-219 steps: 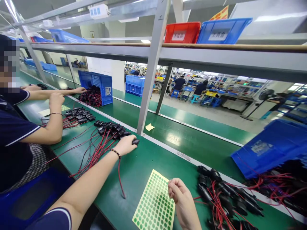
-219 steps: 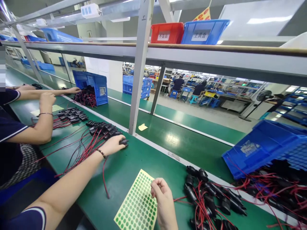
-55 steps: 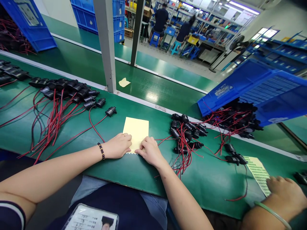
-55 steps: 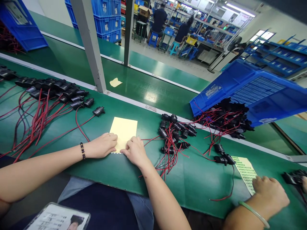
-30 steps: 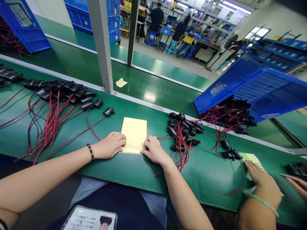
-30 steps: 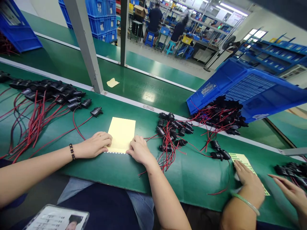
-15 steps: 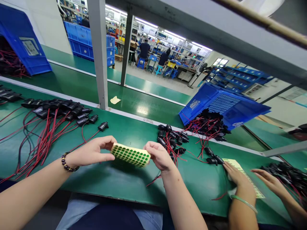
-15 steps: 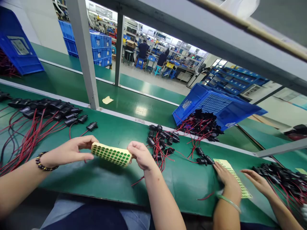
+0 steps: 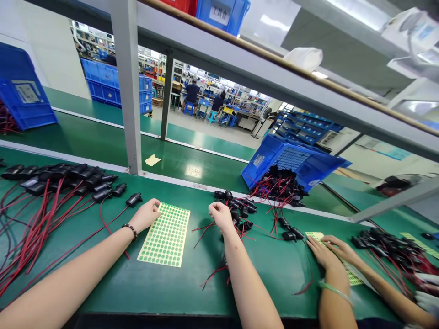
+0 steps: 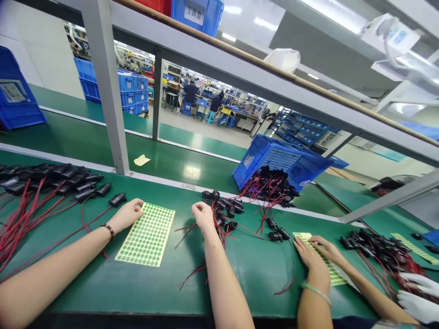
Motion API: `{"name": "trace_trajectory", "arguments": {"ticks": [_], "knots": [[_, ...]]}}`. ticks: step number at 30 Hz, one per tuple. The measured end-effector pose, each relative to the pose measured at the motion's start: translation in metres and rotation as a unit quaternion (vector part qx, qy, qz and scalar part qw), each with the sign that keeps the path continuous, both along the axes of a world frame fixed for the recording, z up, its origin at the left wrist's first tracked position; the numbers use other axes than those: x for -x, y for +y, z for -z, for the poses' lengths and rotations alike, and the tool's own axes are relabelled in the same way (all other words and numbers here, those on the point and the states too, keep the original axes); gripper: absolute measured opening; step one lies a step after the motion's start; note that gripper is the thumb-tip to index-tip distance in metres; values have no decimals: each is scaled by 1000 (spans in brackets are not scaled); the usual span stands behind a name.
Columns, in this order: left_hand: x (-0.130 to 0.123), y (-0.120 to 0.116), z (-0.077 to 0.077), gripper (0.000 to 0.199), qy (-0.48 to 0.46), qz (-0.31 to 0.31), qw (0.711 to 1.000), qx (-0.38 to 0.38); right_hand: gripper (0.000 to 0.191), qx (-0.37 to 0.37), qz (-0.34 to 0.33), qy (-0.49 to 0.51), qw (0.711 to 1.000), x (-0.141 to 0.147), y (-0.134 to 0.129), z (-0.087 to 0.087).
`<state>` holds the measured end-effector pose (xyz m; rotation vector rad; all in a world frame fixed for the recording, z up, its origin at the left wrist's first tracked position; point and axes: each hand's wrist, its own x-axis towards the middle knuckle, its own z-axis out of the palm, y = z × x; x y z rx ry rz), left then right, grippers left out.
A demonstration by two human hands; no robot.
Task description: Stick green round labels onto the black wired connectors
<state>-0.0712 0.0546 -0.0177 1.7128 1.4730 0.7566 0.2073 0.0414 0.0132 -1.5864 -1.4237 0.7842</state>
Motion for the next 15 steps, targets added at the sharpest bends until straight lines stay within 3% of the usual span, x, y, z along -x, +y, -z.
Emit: {"name": "trace_trajectory", "arguments": {"ticks": [2, 6, 11, 13, 15], "knots": [[3, -7, -6, 30, 86, -6, 995, -48, 15, -27, 30, -61, 997, -17, -6, -7], [-7, -30, -31, 30, 246, 8, 948, -200, 20, -55, 89, -200, 974, -47, -21, -23], [-37, -56, -67, 21, 149, 99, 963, -201, 13, -18, 70, -363, 929, -47, -29, -23], [-43, -63, -70, 22, 95, 116, 972, -183, 8, 2, 64, -415, 908, -38, -31, -19], [-44, -65, -62, 24, 62, 106, 980, -156, 9, 19, 64, -457, 887, -28, -31, -14]]}}
